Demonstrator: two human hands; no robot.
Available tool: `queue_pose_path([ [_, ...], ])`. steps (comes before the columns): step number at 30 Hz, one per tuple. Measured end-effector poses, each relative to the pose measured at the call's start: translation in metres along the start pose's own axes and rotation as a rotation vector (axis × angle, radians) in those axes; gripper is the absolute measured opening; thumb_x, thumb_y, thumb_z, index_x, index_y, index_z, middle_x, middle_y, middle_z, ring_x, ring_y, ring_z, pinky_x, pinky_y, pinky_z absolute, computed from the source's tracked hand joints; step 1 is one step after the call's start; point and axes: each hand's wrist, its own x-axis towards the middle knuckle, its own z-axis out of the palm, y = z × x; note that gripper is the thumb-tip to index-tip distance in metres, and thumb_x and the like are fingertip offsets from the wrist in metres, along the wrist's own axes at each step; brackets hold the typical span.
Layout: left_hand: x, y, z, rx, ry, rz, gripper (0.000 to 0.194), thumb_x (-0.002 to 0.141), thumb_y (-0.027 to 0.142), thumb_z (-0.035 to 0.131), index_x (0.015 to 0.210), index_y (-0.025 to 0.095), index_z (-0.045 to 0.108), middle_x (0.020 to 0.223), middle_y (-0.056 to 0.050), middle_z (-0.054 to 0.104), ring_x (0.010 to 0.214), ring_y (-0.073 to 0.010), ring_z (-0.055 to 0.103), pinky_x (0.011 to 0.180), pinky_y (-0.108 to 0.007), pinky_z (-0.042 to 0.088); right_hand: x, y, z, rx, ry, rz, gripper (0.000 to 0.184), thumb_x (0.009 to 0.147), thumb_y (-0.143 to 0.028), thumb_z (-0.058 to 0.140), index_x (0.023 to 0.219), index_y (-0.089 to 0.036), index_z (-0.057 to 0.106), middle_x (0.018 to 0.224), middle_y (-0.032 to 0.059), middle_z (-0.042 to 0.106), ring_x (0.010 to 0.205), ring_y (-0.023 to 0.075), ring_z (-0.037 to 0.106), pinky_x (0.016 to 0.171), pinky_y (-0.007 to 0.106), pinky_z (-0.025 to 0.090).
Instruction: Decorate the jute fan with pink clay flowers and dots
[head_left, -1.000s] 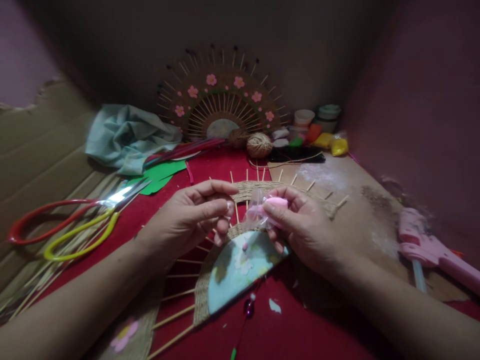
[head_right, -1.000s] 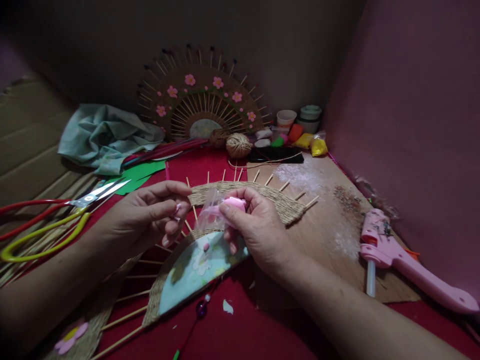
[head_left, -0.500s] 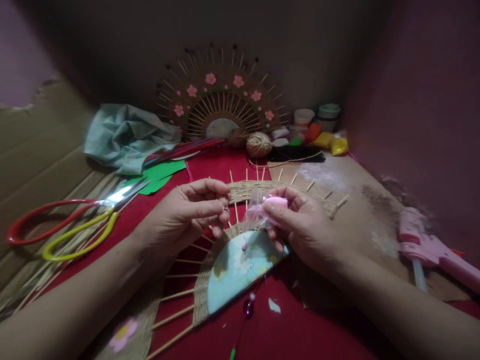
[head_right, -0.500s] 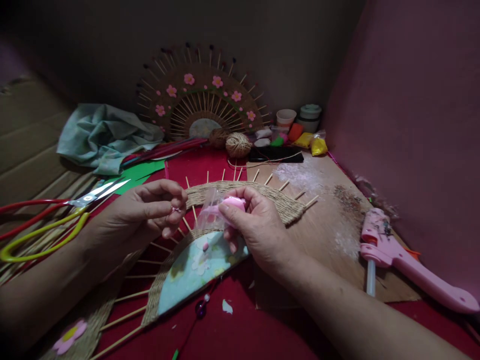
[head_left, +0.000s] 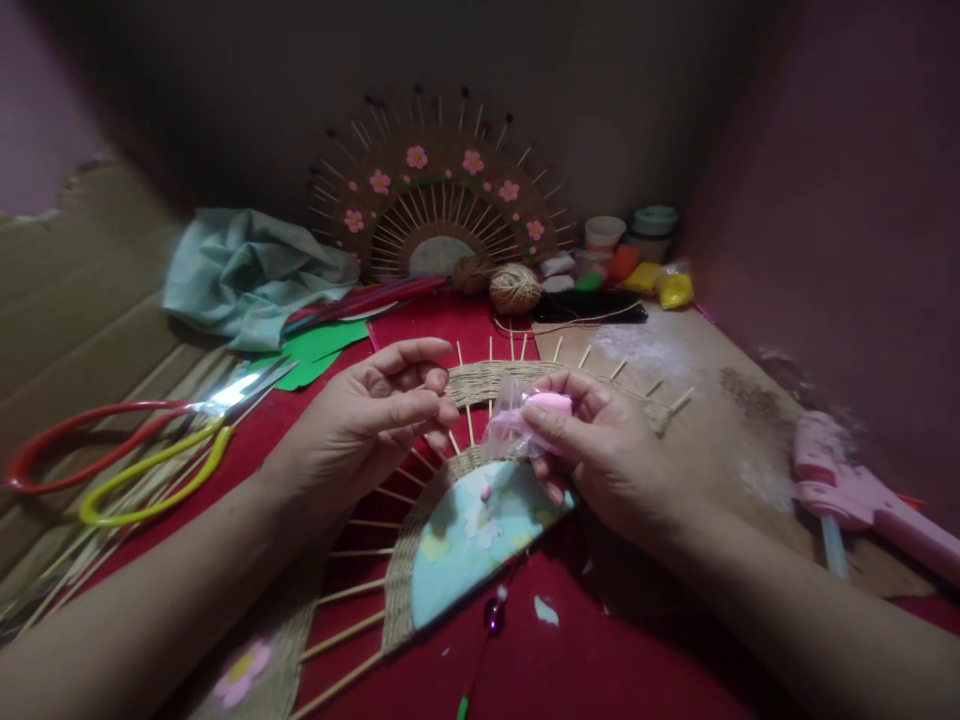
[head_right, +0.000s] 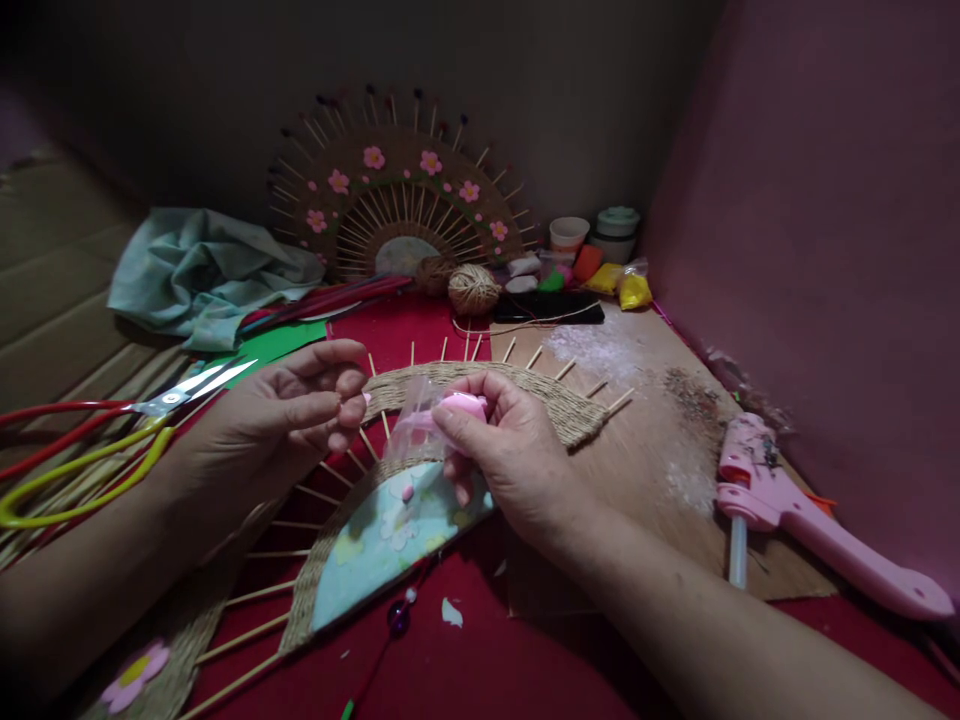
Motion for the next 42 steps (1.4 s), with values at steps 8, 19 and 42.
queue_pose_path([
  [8, 0.0018, -0.0017, -0.0020, 0.030, -0.003, -0.054, 0.016, 0.072, 0.009, 0.070, 0.087, 0.014, 0.071, 0.070, -0.004, 0.067, 0.049, -0.0074, 0.057, 0.037, -0.012, 0.047, -0.0001, -0.0009, 0.0006, -0.007, 0.006, 0.009, 0.021, 0.076, -0.032, 0.070, 0.085, -0.023, 0.053, 0.056, -0.0061, 0.056, 0.039, 0.0074, 0.048, 0.031, 0.017, 0.038],
  [19, 0.0028, -0.0036, -0.0036, 0.019, 0.047, -0.056, 0.016, 0.068, 0.005, 0.072, 0.082, 0.013, 0.070, 0.074, -0.003, 0.068, 0.058, -0.0073, 0.062, 0.049, -0.011, 0.051, 0.0003, -0.0022, 0.0008, -0.006, 0.009, 0.015, 0.022, 0.076, -0.032, 0.070, 0.085, -0.022, 0.052, 0.056, -0.0062, 0.056, 0.039, 0.0075, 0.048, 0.031, 0.016, 0.038],
  [42, 0.0050, -0.0055, -0.0100, 0.053, -0.010, -0.079, 0.010, 0.077, 0.022, 0.068, 0.076, 0.012, 0.070, 0.059, 0.001, 0.055, 0.041, -0.0061, 0.053, 0.032, -0.014, 0.045, 0.0013, -0.0028, -0.0003, 0.009, 0.009, 0.000, 0.021, 0.076, -0.029, 0.070, 0.085, -0.022, 0.052, 0.059, -0.0058, 0.057, 0.040, 0.0066, 0.048, 0.031, 0.016, 0.039],
])
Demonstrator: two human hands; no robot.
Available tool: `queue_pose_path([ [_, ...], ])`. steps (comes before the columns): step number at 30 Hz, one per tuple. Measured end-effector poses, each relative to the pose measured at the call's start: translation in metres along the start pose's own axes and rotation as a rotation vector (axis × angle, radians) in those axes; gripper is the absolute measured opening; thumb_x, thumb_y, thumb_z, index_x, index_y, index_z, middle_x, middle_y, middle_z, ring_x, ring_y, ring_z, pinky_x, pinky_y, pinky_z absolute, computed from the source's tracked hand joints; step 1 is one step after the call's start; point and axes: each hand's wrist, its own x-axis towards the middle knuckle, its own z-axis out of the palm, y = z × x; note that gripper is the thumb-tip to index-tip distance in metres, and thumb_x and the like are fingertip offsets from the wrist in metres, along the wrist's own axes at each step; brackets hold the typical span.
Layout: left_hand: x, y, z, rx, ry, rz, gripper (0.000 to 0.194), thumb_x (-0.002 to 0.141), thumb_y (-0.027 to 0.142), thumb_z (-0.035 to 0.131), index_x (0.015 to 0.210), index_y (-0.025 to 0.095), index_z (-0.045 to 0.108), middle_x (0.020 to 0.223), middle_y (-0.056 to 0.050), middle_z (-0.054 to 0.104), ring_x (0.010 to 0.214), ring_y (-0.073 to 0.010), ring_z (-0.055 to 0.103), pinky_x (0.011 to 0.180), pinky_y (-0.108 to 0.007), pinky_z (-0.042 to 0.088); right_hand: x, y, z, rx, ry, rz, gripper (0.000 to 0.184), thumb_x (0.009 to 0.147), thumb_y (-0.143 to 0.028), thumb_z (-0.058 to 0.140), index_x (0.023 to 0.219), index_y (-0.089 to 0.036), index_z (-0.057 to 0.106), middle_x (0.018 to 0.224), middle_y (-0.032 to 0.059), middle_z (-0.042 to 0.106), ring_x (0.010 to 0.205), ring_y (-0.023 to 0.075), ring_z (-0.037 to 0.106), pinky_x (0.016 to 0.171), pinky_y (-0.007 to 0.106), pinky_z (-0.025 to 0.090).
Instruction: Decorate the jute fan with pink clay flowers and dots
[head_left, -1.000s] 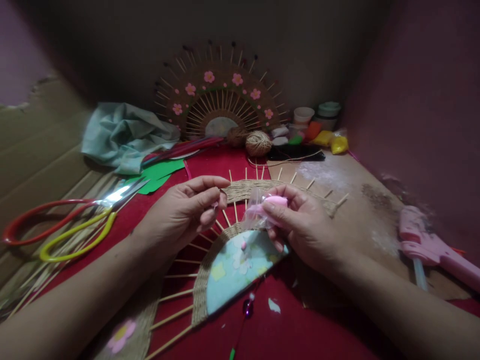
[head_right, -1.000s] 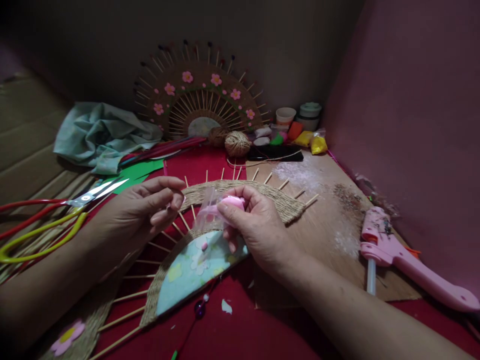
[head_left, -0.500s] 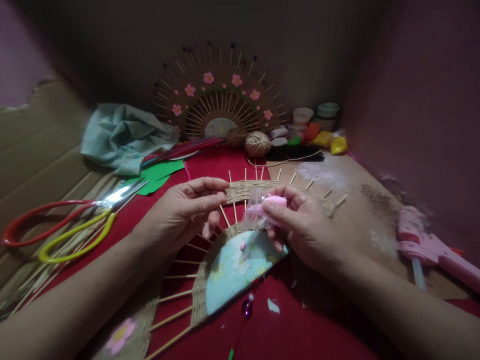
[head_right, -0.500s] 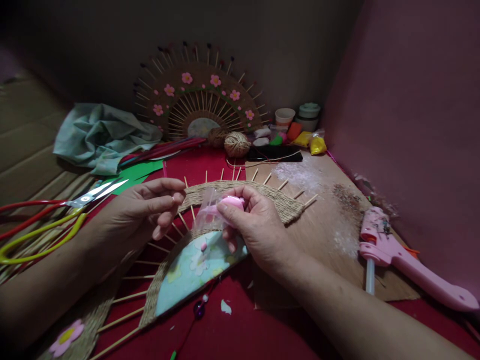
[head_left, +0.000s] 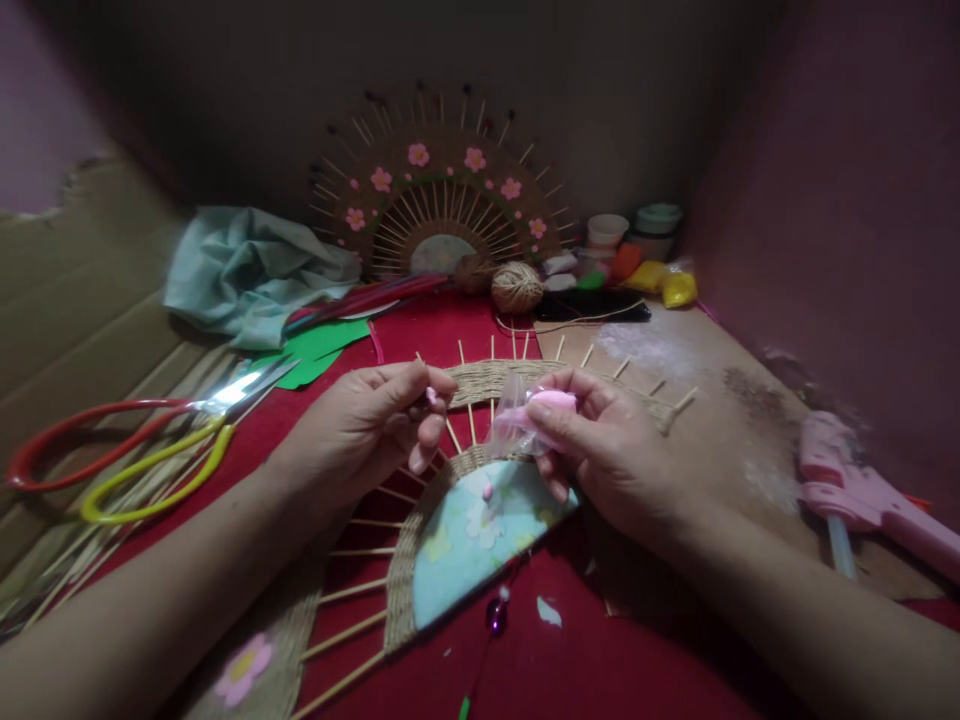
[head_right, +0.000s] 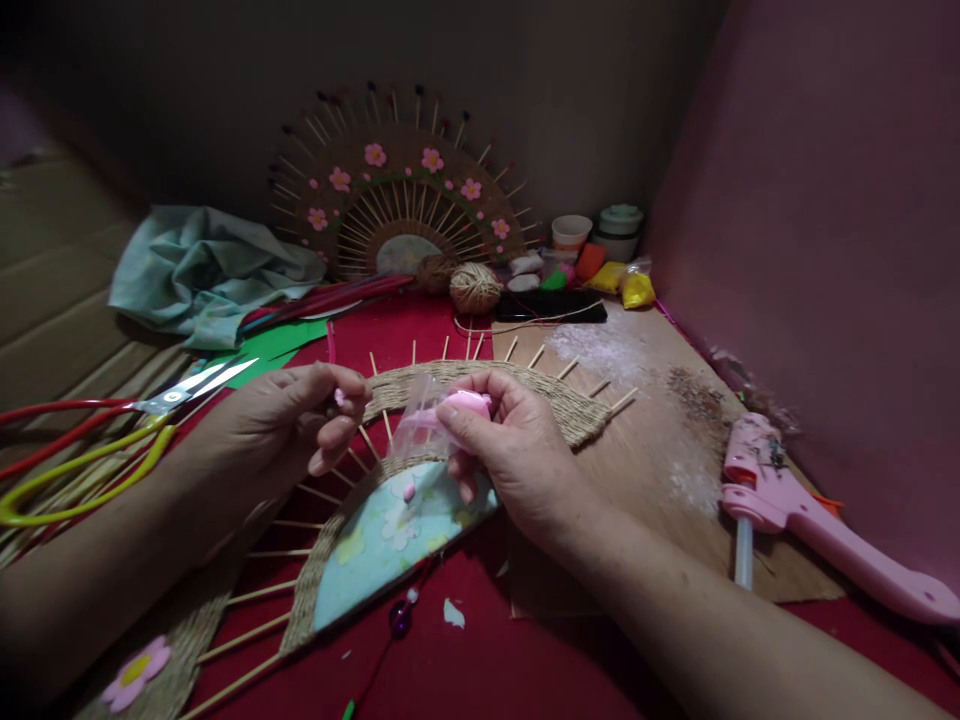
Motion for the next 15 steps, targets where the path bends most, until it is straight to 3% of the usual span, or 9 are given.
queue_pose_path([
  [4, -0.0008, 0.0008, -0.0009, 0.026, -0.012, -0.046, 0.013, 0.071, 0.009, 0.071, 0.083, 0.014, 0.071, 0.067, -0.001, 0.064, 0.046, -0.0070, 0.059, 0.040, -0.014, 0.051, 0.0010, 0.0014, -0.0002, 0.004, -0.004, -0.001, 0.022, 0.076, -0.030, 0.070, 0.085, -0.022, 0.052, 0.059, -0.0058, 0.057, 0.039, 0.0068, 0.049, 0.031, 0.016, 0.039],
  [7, -0.0024, 0.0019, -0.0014, 0.018, -0.067, -0.063, 0.008, 0.076, 0.016, 0.068, 0.082, 0.013, 0.072, 0.063, -0.001, 0.064, 0.038, -0.0076, 0.055, 0.030, -0.015, 0.046, 0.0009, 0.0020, -0.0008, 0.006, -0.010, -0.005, 0.020, 0.077, -0.029, 0.070, 0.085, -0.022, 0.053, 0.059, -0.0057, 0.058, 0.039, 0.0067, 0.048, 0.031, 0.016, 0.039],
  [10, -0.0038, 0.0024, -0.0021, -0.017, -0.135, -0.096, 0.015, 0.081, 0.025, 0.064, 0.079, 0.012, 0.071, 0.056, 0.000, 0.061, 0.033, -0.0081, 0.053, 0.026, -0.015, 0.044, 0.0006, 0.0025, -0.0015, 0.014, -0.010, -0.009, 0.021, 0.076, -0.029, 0.070, 0.085, -0.022, 0.053, 0.057, -0.0063, 0.057, 0.039, 0.0069, 0.048, 0.031, 0.015, 0.039],
  [15, -0.0054, 0.0038, -0.0019, -0.060, -0.198, -0.099, 0.015, 0.084, 0.014, 0.059, 0.092, 0.011, 0.071, 0.070, -0.003, 0.068, 0.044, -0.0098, 0.061, 0.034, -0.016, 0.051, 0.0007, 0.0028, -0.0010, 0.024, -0.009, -0.020, 0.021, 0.076, -0.028, 0.071, 0.085, -0.022, 0.053, 0.056, -0.0064, 0.056, 0.039, 0.0068, 0.048, 0.030, 0.015, 0.039],
])
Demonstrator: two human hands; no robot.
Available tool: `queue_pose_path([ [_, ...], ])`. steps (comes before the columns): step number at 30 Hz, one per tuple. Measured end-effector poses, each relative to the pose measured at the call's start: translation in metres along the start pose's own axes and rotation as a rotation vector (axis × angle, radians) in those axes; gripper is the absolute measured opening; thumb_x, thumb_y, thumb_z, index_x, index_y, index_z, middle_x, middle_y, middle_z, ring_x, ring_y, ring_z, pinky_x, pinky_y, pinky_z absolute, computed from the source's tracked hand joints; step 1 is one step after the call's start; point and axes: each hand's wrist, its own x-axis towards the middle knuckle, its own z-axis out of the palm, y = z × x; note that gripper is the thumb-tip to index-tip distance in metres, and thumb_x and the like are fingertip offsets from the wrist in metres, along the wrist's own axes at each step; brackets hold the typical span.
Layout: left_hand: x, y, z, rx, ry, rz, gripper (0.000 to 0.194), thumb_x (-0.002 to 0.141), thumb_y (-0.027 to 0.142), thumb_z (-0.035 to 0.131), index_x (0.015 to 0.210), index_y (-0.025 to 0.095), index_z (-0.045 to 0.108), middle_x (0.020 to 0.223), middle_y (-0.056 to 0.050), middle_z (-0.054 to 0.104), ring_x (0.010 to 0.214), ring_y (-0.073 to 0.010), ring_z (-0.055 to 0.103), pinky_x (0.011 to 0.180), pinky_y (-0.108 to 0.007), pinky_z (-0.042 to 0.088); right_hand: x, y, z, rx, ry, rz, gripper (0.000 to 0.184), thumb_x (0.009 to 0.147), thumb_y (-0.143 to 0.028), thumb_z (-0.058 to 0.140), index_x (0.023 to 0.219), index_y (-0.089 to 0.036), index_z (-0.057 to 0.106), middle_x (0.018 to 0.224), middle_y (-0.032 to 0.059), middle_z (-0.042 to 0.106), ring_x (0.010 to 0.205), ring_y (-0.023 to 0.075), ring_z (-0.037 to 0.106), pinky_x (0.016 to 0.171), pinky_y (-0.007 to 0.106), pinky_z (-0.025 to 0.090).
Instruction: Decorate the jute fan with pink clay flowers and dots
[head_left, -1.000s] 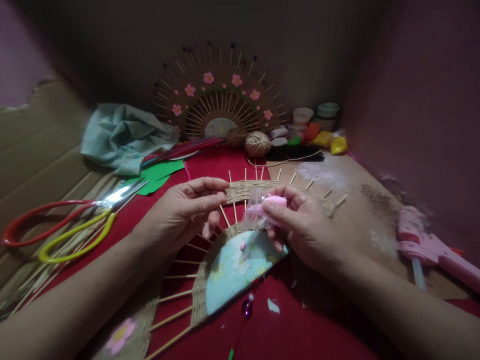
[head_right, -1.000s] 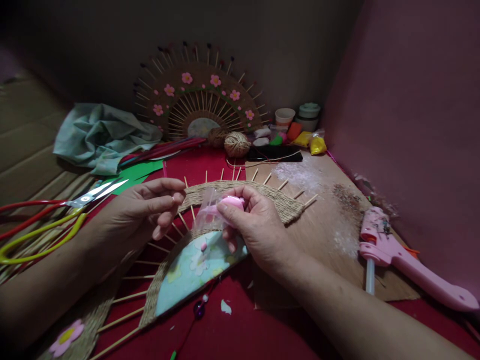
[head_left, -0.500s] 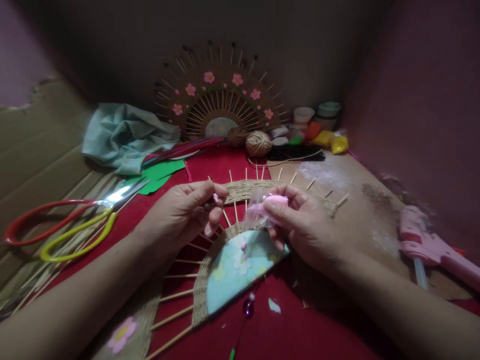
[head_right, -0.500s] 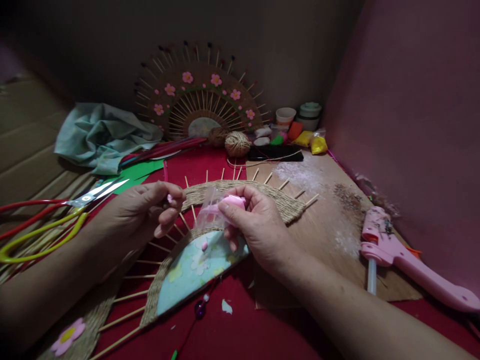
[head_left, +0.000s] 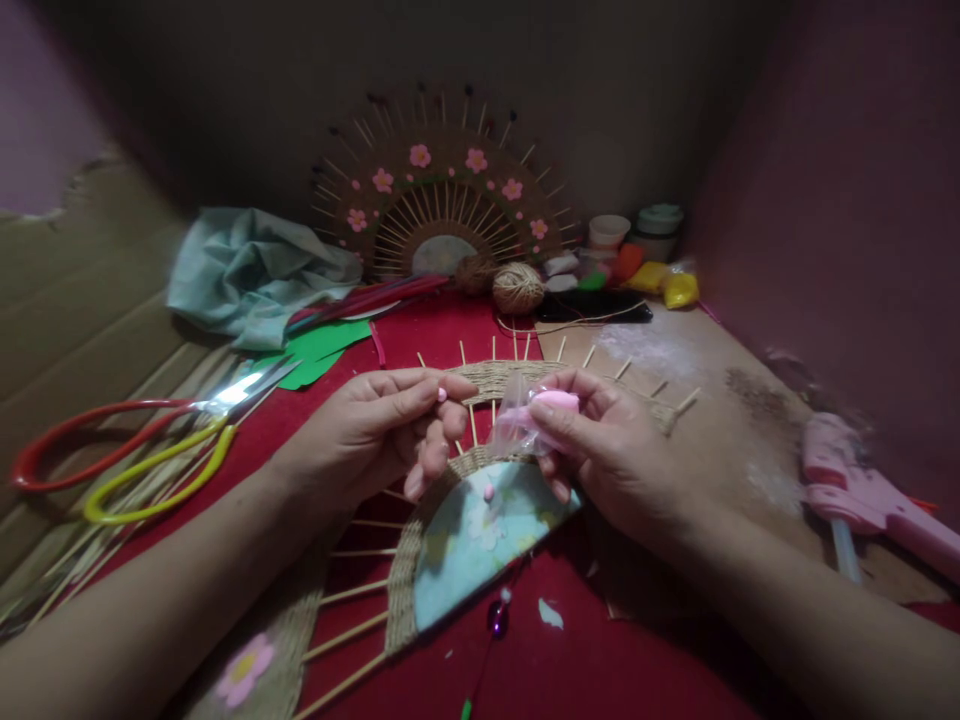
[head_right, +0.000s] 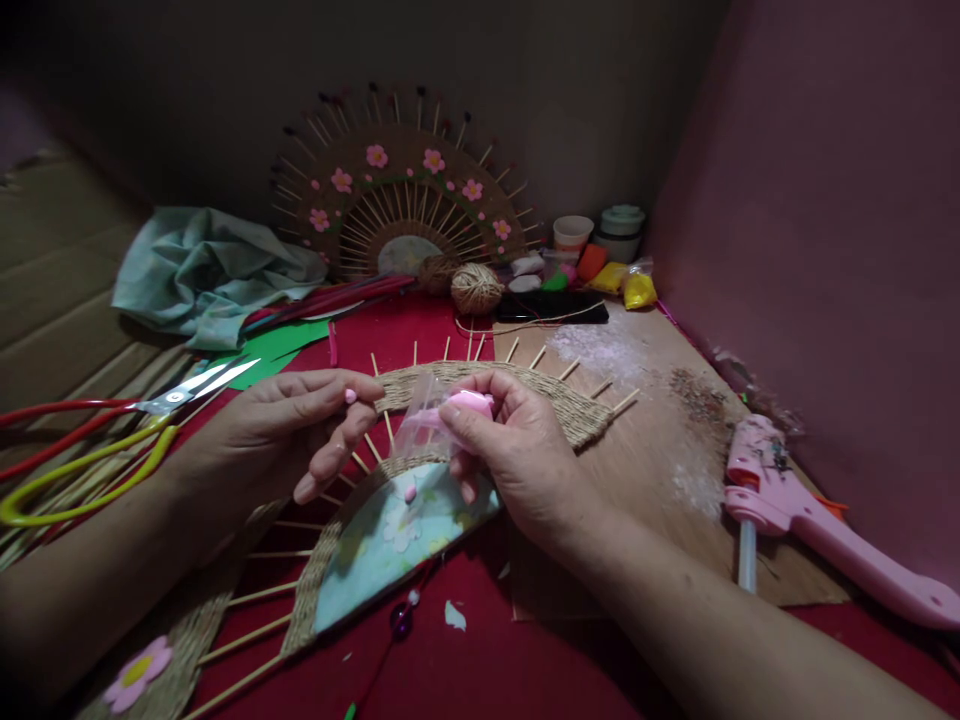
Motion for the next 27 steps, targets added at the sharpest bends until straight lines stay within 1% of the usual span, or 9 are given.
queue_pose_path([
  [3, 0.000, 0.001, 0.001, 0.000, -0.032, 0.023, 0.020, 0.085, 0.009, 0.055, 0.100, 0.010, 0.069, 0.078, -0.007, 0.070, 0.054, -0.0120, 0.066, 0.040, -0.017, 0.054, 0.000, 0.000, 0.000, 0.001, 0.003, -0.003, 0.021, 0.076, -0.029, 0.071, 0.085, -0.022, 0.053, 0.057, -0.0064, 0.056, 0.039, 0.0069, 0.049, 0.030, 0.015, 0.039],
  [5, 0.001, 0.001, 0.001, 0.002, -0.053, 0.027, 0.019, 0.085, 0.009, 0.055, 0.098, 0.010, 0.068, 0.078, -0.008, 0.070, 0.056, -0.0132, 0.067, 0.041, -0.018, 0.055, 0.000, 0.000, 0.000, 0.002, 0.005, -0.006, 0.022, 0.076, -0.029, 0.071, 0.085, -0.022, 0.053, 0.057, -0.0065, 0.055, 0.039, 0.0071, 0.050, 0.030, 0.015, 0.039],
  [9, 0.001, -0.001, -0.002, 0.029, -0.075, 0.003, 0.008, 0.085, 0.016, 0.058, 0.084, 0.013, 0.065, 0.066, -0.003, 0.066, 0.043, -0.0110, 0.061, 0.033, -0.016, 0.049, 0.001, 0.000, 0.000, 0.000, 0.010, -0.001, 0.022, 0.076, -0.029, 0.071, 0.086, -0.022, 0.053, 0.058, -0.0062, 0.056, 0.039, 0.0067, 0.049, 0.030, 0.016, 0.039],
  [11, 0.002, -0.002, -0.005, 0.041, -0.071, 0.017, 0.004, 0.081, 0.018, 0.063, 0.079, 0.016, 0.062, 0.062, 0.001, 0.062, 0.039, -0.0091, 0.057, 0.032, -0.017, 0.047, 0.001, -0.001, 0.000, -0.001, 0.018, -0.002, 0.022, 0.075, -0.029, 0.071, 0.086, -0.022, 0.053, 0.059, -0.0063, 0.056, 0.039, 0.0068, 0.049, 0.030, 0.016, 0.039],
  [14, 0.002, -0.003, -0.006, 0.084, -0.039, 0.045, 0.016, 0.070, 0.015, 0.073, 0.072, 0.017, 0.058, 0.062, 0.004, 0.060, 0.038, -0.0072, 0.054, 0.033, -0.016, 0.046, 0.000, -0.002, 0.001, 0.004, 0.046, 0.000, 0.024, 0.073, -0.028, 0.072, 0.085, -0.021, 0.052, 0.058, -0.0064, 0.056, 0.039, 0.0074, 0.050, 0.030, 0.016, 0.039],
  [16, 0.002, -0.003, -0.005, 0.167, -0.015, 0.028, 0.016, 0.068, 0.014, 0.075, 0.071, 0.017, 0.060, 0.061, 0.004, 0.060, 0.040, -0.0071, 0.055, 0.036, -0.015, 0.046, 0.000, -0.004, 0.002, 0.005, 0.065, 0.000, 0.025, 0.072, -0.028, 0.073, 0.085, -0.021, 0.052, 0.059, -0.0060, 0.057, 0.039, 0.0072, 0.049, 0.030, 0.017, 0.039],
  [19, -0.002, -0.001, -0.004, 0.340, -0.019, 0.002, 0.005, 0.079, 0.023, 0.068, 0.080, 0.018, 0.068, 0.062, 0.001, 0.063, 0.047, -0.0076, 0.059, 0.042, -0.014, 0.047, 0.000, -0.007, 0.002, 0.006, 0.097, -0.012, 0.026, 0.072, -0.029, 0.072, 0.086, -0.021, 0.052, 0.062, -0.0048, 0.059, 0.039, 0.0072, 0.049, 0.030, 0.017, 0.038],
  [22, -0.006, 0.001, -0.001, 0.501, -0.047, 0.032, 0.014, 0.086, 0.027, 0.059, 0.087, 0.020, 0.072, 0.068, 0.000, 0.064, 0.055, -0.0062, 0.060, 0.048, -0.013, 0.048, 0.001, -0.009, 0.003, 0.010, 0.122, -0.026, 0.027, 0.071, -0.030, 0.072, 0.087, -0.021, 0.051, 0.063, -0.0047, 0.058, 0.040, 0.0075, 0.050, 0.030, 0.017, 0.038],
  [27, -0.006, 0.005, 0.003, 0.622, -0.110, 0.031, 0.004, 0.075, 0.017, 0.070, 0.079, 0.018, 0.071, 0.079, 0.000, 0.064, 0.069, -0.0072, 0.060, 0.059, -0.013, 0.049, 0.001, -0.012, 0.003, 0.032, 0.149, -0.029, 0.028, 0.070, -0.028, 0.072, 0.085, -0.021, 0.050, 0.063, -0.0055, 0.056, 0.041, 0.0072, 0.050, 0.031, 0.016, 0.037],
])
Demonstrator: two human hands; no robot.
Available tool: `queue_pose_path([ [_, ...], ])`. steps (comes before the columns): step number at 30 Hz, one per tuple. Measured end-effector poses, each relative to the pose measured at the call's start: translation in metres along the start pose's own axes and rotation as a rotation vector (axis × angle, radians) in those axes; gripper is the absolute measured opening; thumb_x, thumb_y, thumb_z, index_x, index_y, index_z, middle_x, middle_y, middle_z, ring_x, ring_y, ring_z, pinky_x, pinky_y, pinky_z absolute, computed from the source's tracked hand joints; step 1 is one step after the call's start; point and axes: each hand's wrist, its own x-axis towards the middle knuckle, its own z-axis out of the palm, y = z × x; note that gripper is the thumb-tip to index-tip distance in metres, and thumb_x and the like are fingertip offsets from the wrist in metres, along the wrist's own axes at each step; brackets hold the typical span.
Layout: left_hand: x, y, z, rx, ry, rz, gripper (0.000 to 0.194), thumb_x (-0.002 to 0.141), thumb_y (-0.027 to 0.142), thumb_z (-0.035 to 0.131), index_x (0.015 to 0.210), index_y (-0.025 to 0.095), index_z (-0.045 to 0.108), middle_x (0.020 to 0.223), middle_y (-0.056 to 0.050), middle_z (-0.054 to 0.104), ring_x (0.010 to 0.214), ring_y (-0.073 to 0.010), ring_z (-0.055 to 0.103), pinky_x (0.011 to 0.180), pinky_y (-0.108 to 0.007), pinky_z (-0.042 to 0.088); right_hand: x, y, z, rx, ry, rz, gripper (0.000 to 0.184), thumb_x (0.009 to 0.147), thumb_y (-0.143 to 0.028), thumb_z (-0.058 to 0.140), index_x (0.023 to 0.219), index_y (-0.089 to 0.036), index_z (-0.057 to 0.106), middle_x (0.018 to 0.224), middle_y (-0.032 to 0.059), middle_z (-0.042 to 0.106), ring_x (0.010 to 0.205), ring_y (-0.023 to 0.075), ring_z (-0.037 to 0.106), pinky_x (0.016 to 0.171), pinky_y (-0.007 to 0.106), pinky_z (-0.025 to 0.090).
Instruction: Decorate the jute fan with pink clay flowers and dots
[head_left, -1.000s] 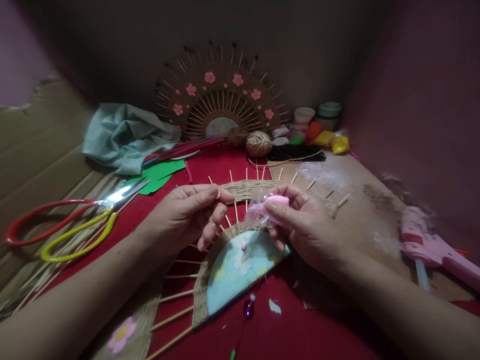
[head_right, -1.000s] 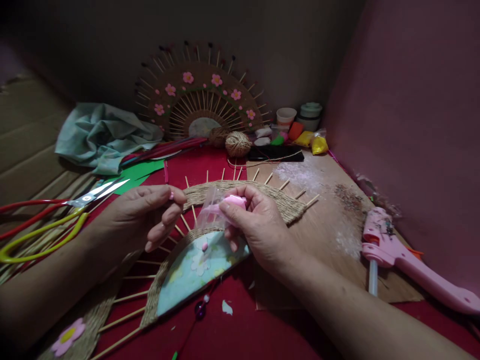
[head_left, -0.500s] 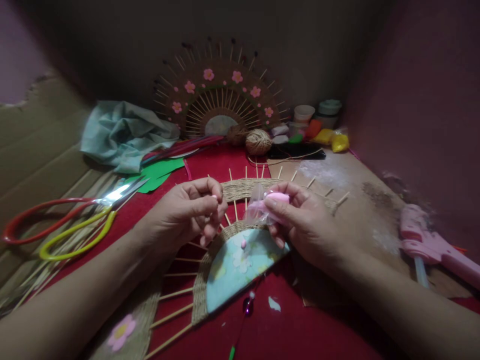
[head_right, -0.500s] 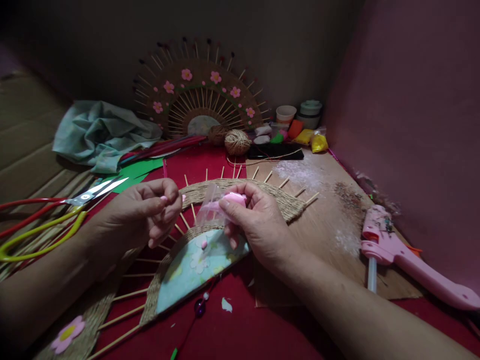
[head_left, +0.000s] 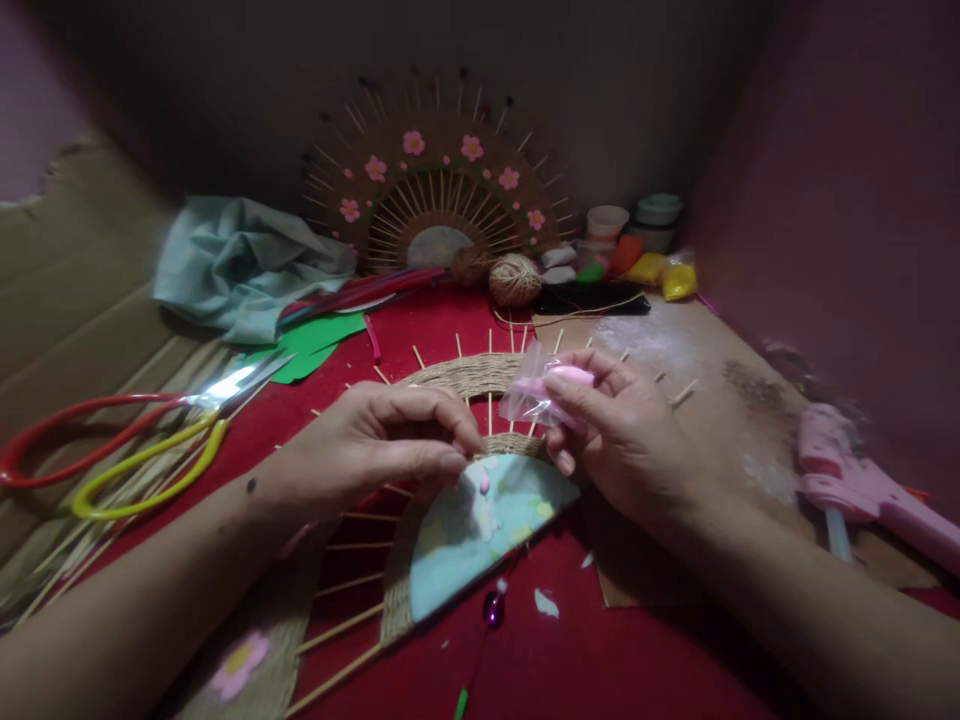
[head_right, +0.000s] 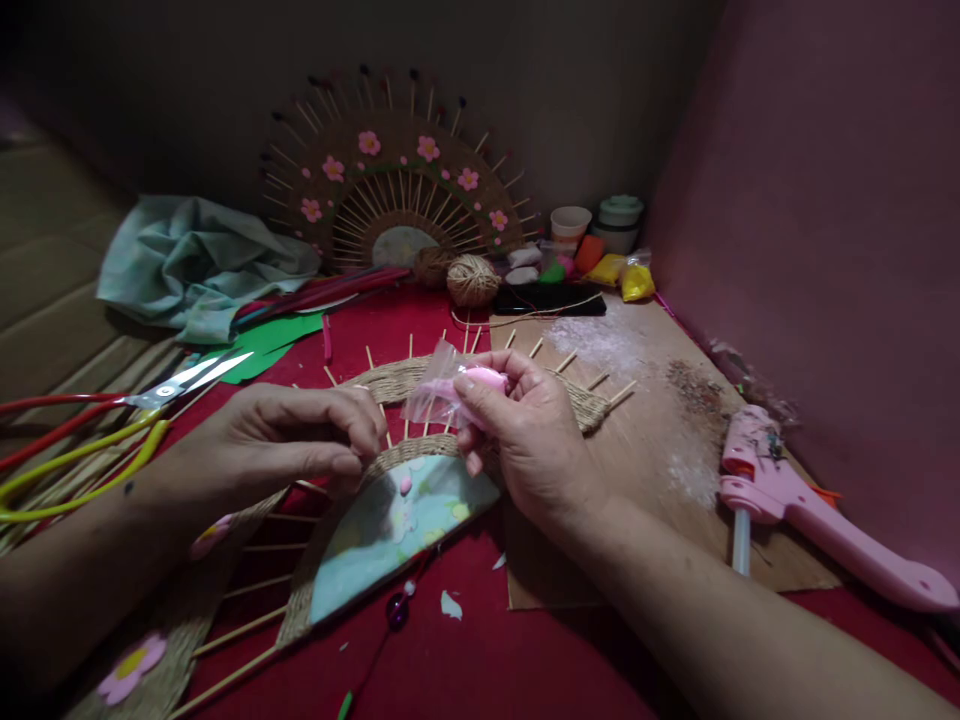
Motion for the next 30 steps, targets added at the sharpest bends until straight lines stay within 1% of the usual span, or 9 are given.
queue_pose_path([
  [3, 0.0000, -0.0016, 0.0001, -0.076, -0.011, -0.057, 0.009, 0.070, 0.016, 0.074, 0.073, 0.016, 0.066, 0.066, 0.001, 0.062, 0.056, -0.0071, 0.057, 0.050, -0.014, 0.047, -0.0001, -0.0004, 0.0001, 0.001, -0.001, 0.004, 0.028, 0.070, -0.028, 0.071, 0.086, -0.021, 0.049, 0.062, -0.0059, 0.055, 0.041, 0.0069, 0.049, 0.031, 0.016, 0.037],
  [7, -0.0025, -0.0054, -0.0006, -0.103, 0.044, -0.059, 0.012, 0.072, 0.020, 0.072, 0.066, 0.016, 0.063, 0.052, 0.003, 0.056, 0.043, -0.0047, 0.049, 0.041, -0.012, 0.039, -0.0007, -0.0003, 0.0000, -0.012, -0.001, 0.011, 0.029, 0.070, -0.029, 0.071, 0.086, -0.022, 0.049, 0.061, -0.0063, 0.053, 0.041, 0.0072, 0.049, 0.031, 0.017, 0.037],
  [10, -0.0034, -0.0041, 0.0008, -0.074, 0.074, -0.045, 0.009, 0.073, 0.020, 0.072, 0.067, 0.016, 0.066, 0.057, 0.003, 0.058, 0.048, -0.0034, 0.051, 0.045, -0.010, 0.041, -0.0013, -0.0005, -0.0001, -0.016, -0.008, 0.011, 0.027, 0.071, -0.029, 0.071, 0.086, -0.022, 0.049, 0.062, -0.0059, 0.054, 0.041, 0.0072, 0.049, 0.032, 0.017, 0.037],
  [12, -0.0030, -0.0019, 0.0030, -0.048, 0.040, -0.047, 0.002, 0.076, 0.021, 0.070, 0.075, 0.019, 0.070, 0.066, 0.002, 0.062, 0.053, -0.0051, 0.058, 0.049, -0.012, 0.046, -0.0017, -0.0008, -0.0002, -0.019, -0.008, 0.008, 0.026, 0.072, -0.030, 0.070, 0.085, -0.022, 0.049, 0.063, -0.0055, 0.054, 0.042, 0.0071, 0.049, 0.032, 0.017, 0.037],
  [16, -0.0023, 0.0002, 0.0075, 0.000, -0.047, -0.027, 0.013, 0.085, 0.022, 0.060, 0.092, 0.022, 0.071, 0.077, -0.002, 0.067, 0.063, -0.0110, 0.066, 0.056, -0.019, 0.053, -0.0013, -0.0007, -0.0008, -0.019, -0.002, 0.010, 0.027, 0.071, -0.030, 0.071, 0.086, -0.022, 0.049, 0.064, -0.0049, 0.055, 0.042, 0.0070, 0.049, 0.032, 0.017, 0.037],
  [21, -0.0024, -0.0010, 0.0077, 0.293, 0.038, 0.166, 0.003, 0.078, 0.021, 0.069, 0.078, 0.019, 0.071, 0.073, 0.000, 0.066, 0.067, -0.0094, 0.061, 0.060, -0.016, 0.047, 0.0012, 0.0008, -0.0024, -0.011, -0.006, -0.005, 0.029, 0.070, -0.030, 0.072, 0.087, -0.022, 0.049, 0.065, -0.0048, 0.057, 0.041, 0.0072, 0.049, 0.031, 0.018, 0.038],
  [23, -0.0017, -0.0020, 0.0067, 0.416, 0.007, 0.254, 0.008, 0.081, 0.023, 0.066, 0.076, 0.018, 0.070, 0.072, -0.001, 0.066, 0.067, -0.0105, 0.060, 0.063, -0.018, 0.047, 0.0017, 0.0011, -0.0024, -0.005, -0.007, -0.012, 0.030, 0.069, -0.031, 0.072, 0.086, -0.022, 0.049, 0.065, -0.0050, 0.057, 0.041, 0.0071, 0.049, 0.032, 0.018, 0.038],
  [26, -0.0009, -0.0043, 0.0054, 0.601, -0.067, 0.370, 0.013, 0.086, 0.023, 0.059, 0.086, 0.018, 0.071, 0.079, -0.003, 0.066, 0.072, -0.0116, 0.060, 0.067, -0.020, 0.046, 0.0015, 0.0008, -0.0020, -0.004, 0.000, -0.008, 0.029, 0.069, -0.030, 0.072, 0.085, -0.022, 0.049, 0.065, -0.0052, 0.057, 0.041, 0.0067, 0.048, 0.032, 0.018, 0.038],
  [30, -0.0021, -0.0097, 0.0073, 0.762, -0.204, 0.427, 0.018, 0.088, 0.023, 0.057, 0.101, 0.019, 0.069, 0.085, -0.005, 0.060, 0.074, -0.0105, 0.056, 0.064, -0.019, 0.044, 0.0008, 0.0005, -0.0018, -0.017, -0.007, -0.017, 0.027, 0.070, -0.030, 0.071, 0.084, -0.022, 0.050, 0.062, -0.0058, 0.055, 0.041, 0.0065, 0.048, 0.032, 0.017, 0.038],
])
